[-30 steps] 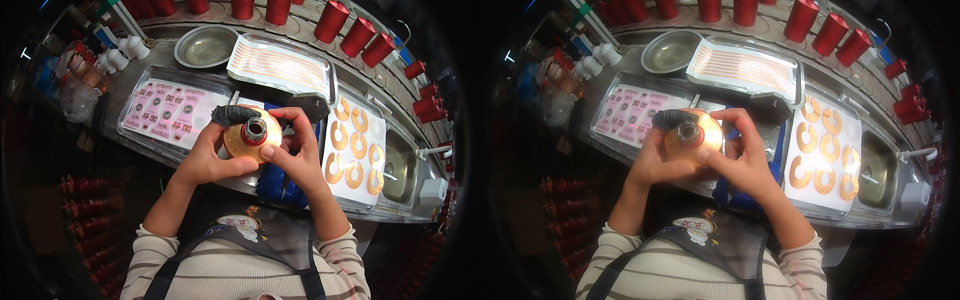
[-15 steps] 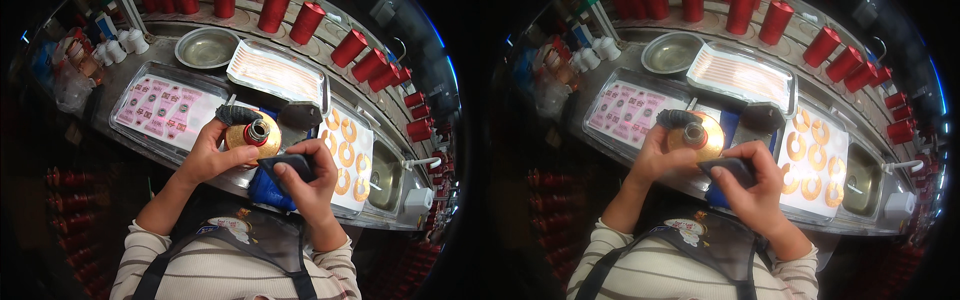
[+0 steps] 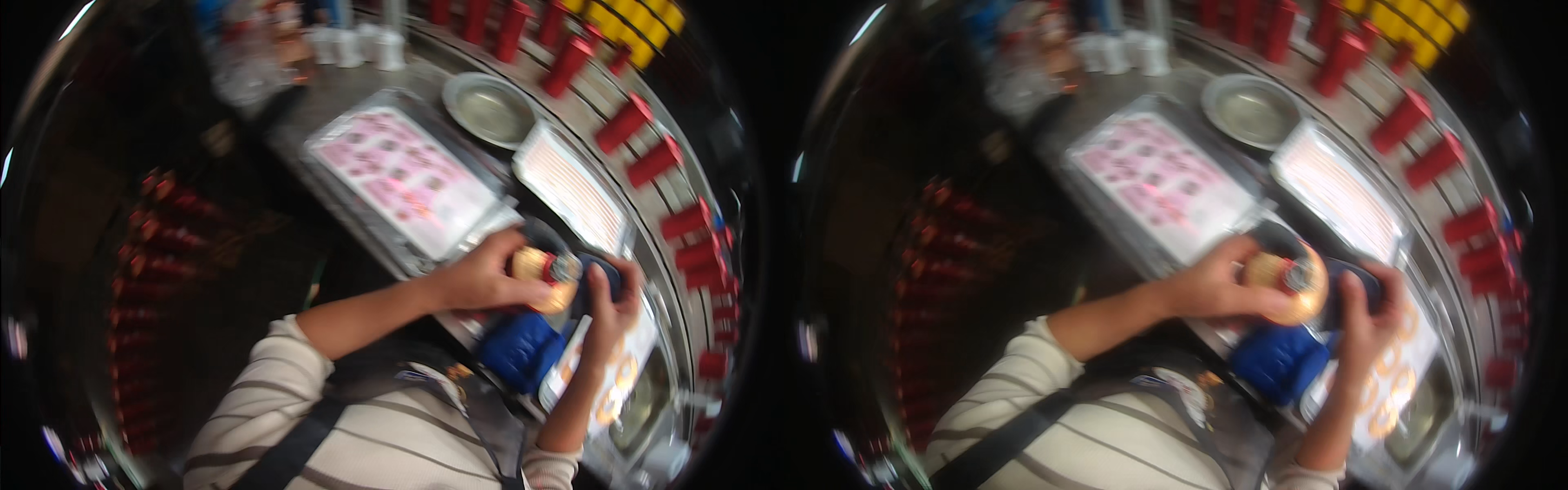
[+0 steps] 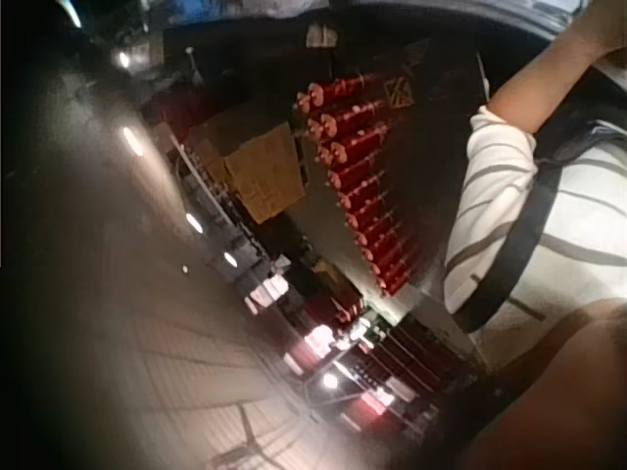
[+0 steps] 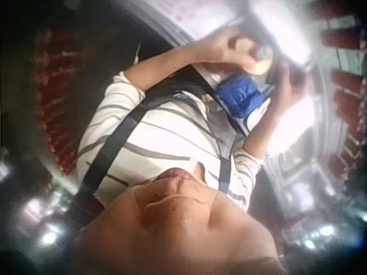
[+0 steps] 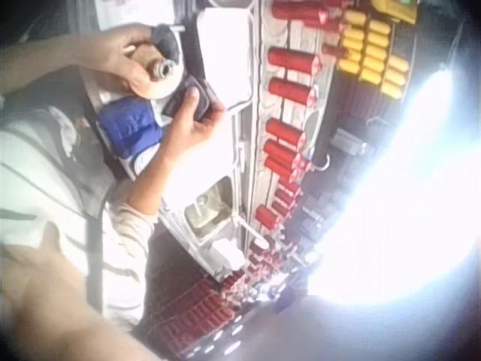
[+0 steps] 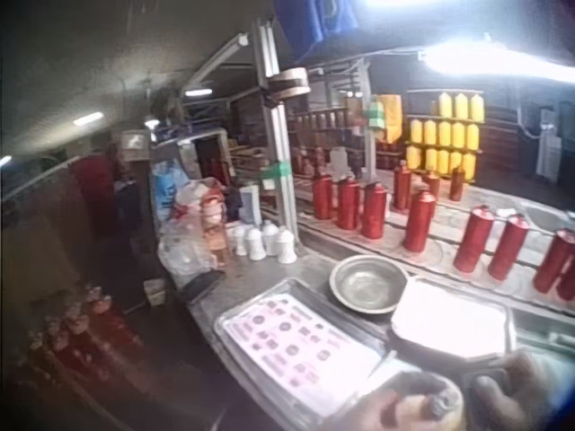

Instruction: The person picks up a red cylindrical container, places a circular gold seal on the top, and then applies a rectangular paper label to the side. They smooth the label with their fingers and rotate the container to check alignment before placing it back on the counter.

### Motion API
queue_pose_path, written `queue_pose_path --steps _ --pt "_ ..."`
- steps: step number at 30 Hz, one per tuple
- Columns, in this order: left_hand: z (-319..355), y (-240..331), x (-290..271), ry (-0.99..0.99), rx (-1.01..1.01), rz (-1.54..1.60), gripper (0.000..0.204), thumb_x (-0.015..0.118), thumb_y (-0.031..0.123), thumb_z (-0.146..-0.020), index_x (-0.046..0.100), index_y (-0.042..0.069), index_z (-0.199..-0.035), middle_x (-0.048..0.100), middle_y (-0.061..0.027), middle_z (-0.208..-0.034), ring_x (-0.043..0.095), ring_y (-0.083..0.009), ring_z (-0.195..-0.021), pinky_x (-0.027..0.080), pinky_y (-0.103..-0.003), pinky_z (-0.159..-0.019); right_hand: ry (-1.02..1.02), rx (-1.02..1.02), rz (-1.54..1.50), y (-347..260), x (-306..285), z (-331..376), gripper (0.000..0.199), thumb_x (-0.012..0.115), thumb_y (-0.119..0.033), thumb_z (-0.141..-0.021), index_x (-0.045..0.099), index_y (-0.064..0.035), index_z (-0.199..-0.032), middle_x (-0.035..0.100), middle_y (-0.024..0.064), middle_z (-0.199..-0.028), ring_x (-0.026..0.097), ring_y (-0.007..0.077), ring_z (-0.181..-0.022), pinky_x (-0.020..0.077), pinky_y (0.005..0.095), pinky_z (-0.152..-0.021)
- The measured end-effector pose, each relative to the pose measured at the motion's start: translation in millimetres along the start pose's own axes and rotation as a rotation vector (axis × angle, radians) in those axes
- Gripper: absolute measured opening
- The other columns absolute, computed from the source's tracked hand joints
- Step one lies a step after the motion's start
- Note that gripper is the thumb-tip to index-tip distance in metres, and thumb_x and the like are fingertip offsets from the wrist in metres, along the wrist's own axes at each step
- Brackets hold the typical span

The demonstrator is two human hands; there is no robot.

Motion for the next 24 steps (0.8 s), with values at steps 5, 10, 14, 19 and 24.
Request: queue_pose_path --steps 5,10,14,19,24 --pt "2.5 -5.3 -3.3 0.103 0.155 -0.089 0.045 0.084 0.022 -0.075 0.064 -0.002 -0.108 0.062 -0.0111 -0.105 0.062 -0.0206 -0.100 0.049 -0.032 -0.091 -0.058 -0.053 -0.109 5.6 -16.6 13.7 0.020 0.067 -0.011 -0.096 0.058 -0.0012 -0.111 0.060 0.0045 -0.101 0.060 0.0127 -0.094 0.0515 0.0267 -0.084" --pt "7.2 -6.2 -2.0 0.107 0.199 -0.063 0.051 0.086 0.027 -0.072 0.063 -0.004 -0.105 0.059 -0.0118 -0.103 0.062 -0.0215 -0.096 0.049 -0.033 -0.084 0.000 -0.056 0.099 10.2 -14.3 0.6 0.021 0.067 -0.015 -0.097 0.060 0.0002 -0.110 0.059 0.0059 -0.102 0.058 0.0142 -0.097 0.0467 0.0255 -0.087" --pt "3.0 -8.4 -1.9 0.033 0.139 -0.141 0.050 0.083 0.021 -0.076 0.061 -0.002 -0.114 0.060 -0.0100 -0.112 0.062 -0.0194 -0.102 0.050 -0.032 -0.089 0.067 -0.253 0.240 5.8 -13.3 8.1 0.022 0.072 -0.007 -0.094 0.061 -0.0016 -0.112 0.060 0.0040 -0.102 0.057 0.0140 -0.093 0.0469 0.0257 -0.085" --pt "8.9 0.2 -15.7 -0.205 0.204 -0.178 0.073 0.091 0.014 -0.072 0.053 0.002 -0.134 0.064 -0.0105 -0.125 0.061 -0.0194 -0.117 0.049 -0.035 -0.102 -0.005 -0.330 0.298 -36.7 1.5 45.5 0.022 0.074 0.004 -0.085 0.068 -0.0031 -0.104 0.065 0.0055 -0.094 0.061 0.0153 -0.087 0.0497 0.0267 -0.076" --pt "1.4 -20.6 -0.4 0.016 0.382 -0.471 0.071 0.090 0.018 -0.065 0.061 0.007 -0.128 0.059 -0.0156 -0.125 0.059 -0.0329 -0.119 0.046 -0.041 -0.104 -0.107 -0.660 0.415 -67.5 20.6 75.0 0.036 0.072 0.013 -0.065 0.074 -0.0062 -0.095 0.064 0.0077 -0.085 0.061 0.0284 -0.079 0.0503 0.0370 -0.069"
Point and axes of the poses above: each hand's wrist, its own z-axis away from the middle knuckle, its own x-axis out of the palm, y = z × x, the point moved 2 cm from there along -z, towards the middle knuckle
